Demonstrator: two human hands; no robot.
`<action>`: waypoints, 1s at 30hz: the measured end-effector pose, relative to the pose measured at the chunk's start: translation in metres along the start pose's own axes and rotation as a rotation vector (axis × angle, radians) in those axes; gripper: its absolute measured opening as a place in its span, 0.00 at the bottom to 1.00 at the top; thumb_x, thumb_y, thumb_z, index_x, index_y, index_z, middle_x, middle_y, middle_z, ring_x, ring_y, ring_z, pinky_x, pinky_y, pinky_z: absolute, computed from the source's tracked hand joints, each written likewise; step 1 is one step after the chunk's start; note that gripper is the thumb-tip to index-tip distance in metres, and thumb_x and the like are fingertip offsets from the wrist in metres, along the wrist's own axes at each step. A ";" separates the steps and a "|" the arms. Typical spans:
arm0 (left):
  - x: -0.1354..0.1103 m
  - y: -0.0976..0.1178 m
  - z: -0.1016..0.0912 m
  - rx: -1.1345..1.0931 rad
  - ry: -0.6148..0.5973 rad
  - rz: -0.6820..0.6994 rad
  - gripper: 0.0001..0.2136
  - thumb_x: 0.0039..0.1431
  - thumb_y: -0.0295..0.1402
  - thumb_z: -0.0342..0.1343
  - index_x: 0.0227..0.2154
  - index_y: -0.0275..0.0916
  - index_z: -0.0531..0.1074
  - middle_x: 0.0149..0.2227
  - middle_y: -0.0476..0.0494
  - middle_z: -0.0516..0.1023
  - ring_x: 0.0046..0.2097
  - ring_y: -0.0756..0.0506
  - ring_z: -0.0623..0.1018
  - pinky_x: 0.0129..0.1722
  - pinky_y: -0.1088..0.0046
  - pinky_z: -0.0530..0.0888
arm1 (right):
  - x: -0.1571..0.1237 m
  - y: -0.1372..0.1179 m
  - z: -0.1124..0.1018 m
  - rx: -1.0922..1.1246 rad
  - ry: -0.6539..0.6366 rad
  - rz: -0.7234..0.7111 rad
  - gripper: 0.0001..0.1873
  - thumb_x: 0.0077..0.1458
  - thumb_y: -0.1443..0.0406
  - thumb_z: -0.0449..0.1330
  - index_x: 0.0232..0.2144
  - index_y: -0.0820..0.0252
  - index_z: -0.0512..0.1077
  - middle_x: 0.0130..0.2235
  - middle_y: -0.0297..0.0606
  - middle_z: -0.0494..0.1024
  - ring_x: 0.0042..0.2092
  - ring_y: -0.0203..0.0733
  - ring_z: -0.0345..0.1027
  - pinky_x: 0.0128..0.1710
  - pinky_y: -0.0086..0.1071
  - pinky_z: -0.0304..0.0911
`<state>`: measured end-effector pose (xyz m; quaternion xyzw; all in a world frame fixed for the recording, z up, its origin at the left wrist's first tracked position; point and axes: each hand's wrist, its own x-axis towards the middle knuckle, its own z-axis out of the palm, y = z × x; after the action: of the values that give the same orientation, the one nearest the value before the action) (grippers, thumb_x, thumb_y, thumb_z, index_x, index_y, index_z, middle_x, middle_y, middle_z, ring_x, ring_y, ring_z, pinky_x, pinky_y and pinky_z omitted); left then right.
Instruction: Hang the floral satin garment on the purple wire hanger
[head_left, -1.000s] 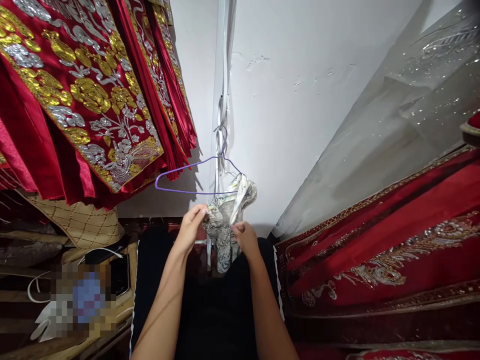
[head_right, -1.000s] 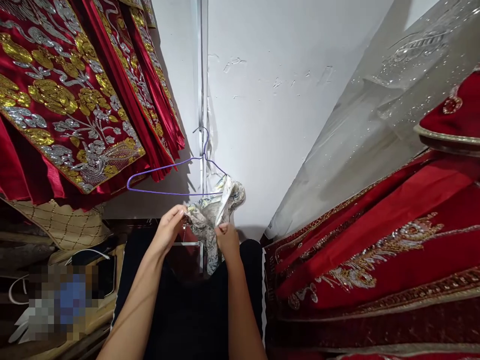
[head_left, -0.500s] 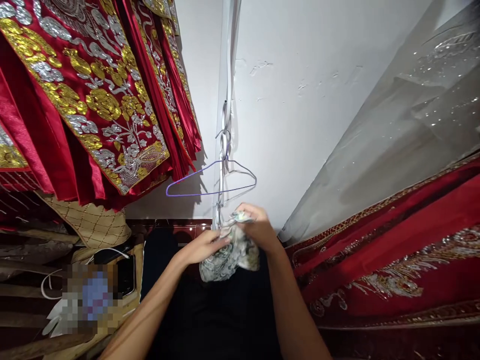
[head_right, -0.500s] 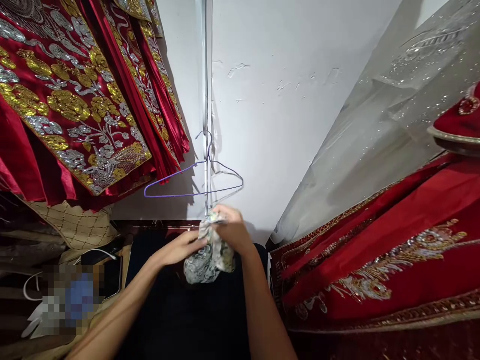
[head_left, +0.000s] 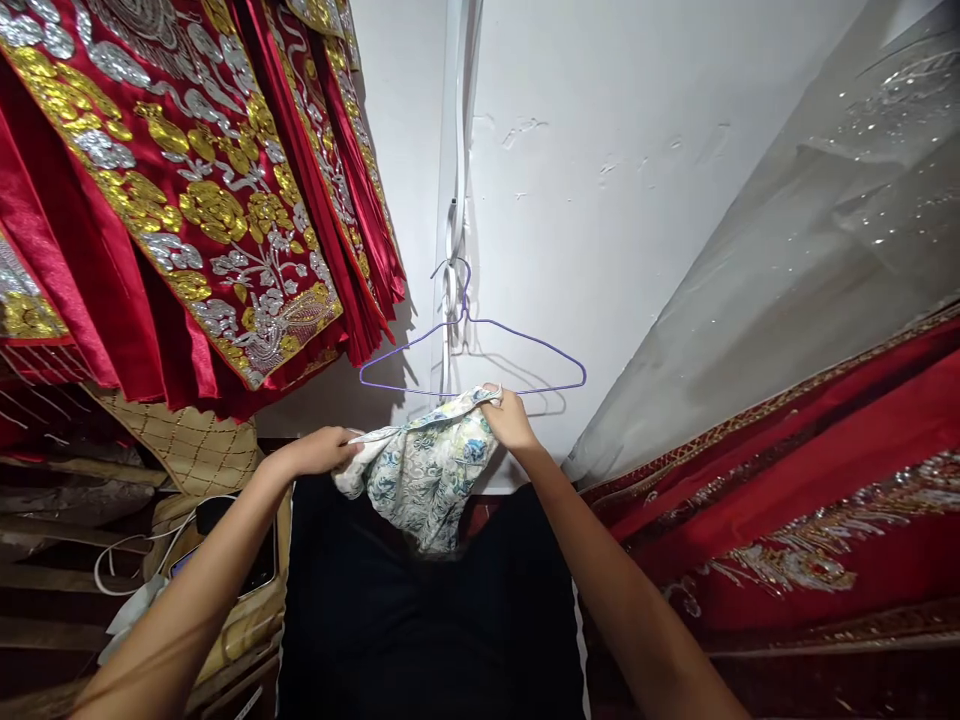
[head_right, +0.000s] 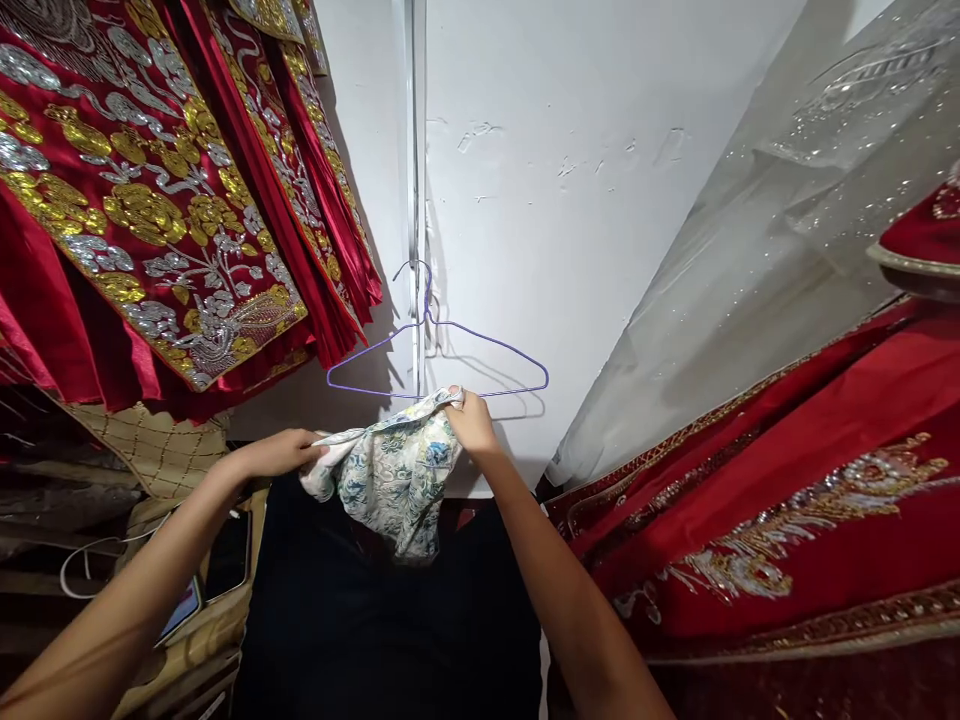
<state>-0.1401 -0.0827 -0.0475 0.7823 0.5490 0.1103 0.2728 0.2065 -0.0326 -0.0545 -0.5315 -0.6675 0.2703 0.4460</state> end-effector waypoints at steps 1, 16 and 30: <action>0.005 0.000 -0.008 0.020 0.045 0.020 0.16 0.59 0.45 0.49 0.24 0.41 0.71 0.27 0.45 0.75 0.31 0.43 0.73 0.35 0.70 0.67 | -0.001 0.000 -0.005 -0.002 0.001 -0.013 0.06 0.47 0.63 0.51 0.22 0.57 0.63 0.23 0.32 0.65 0.29 0.38 0.56 0.30 0.30 0.53; 0.050 0.082 -0.061 0.090 0.549 0.406 0.16 0.61 0.29 0.46 0.48 0.38 0.73 0.47 0.38 0.77 0.49 0.40 0.76 0.52 0.64 0.70 | -0.029 -0.032 -0.051 0.049 0.246 -0.133 0.38 0.42 0.66 0.62 0.59 0.61 0.64 0.46 0.44 0.77 0.42 0.47 0.71 0.45 0.36 0.64; 0.041 0.083 -0.069 0.066 0.797 0.229 0.15 0.64 0.42 0.50 0.46 0.39 0.72 0.41 0.43 0.77 0.41 0.43 0.75 0.45 0.69 0.70 | -0.008 -0.042 -0.145 0.219 -0.026 -0.002 0.18 0.39 0.54 0.73 0.22 0.62 0.74 0.20 0.32 0.71 0.23 0.38 0.65 0.22 0.30 0.60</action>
<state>-0.0905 -0.0443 0.0495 0.7428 0.5242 0.4164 -0.0001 0.3147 -0.0689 0.0441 -0.4753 -0.6403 0.3481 0.4929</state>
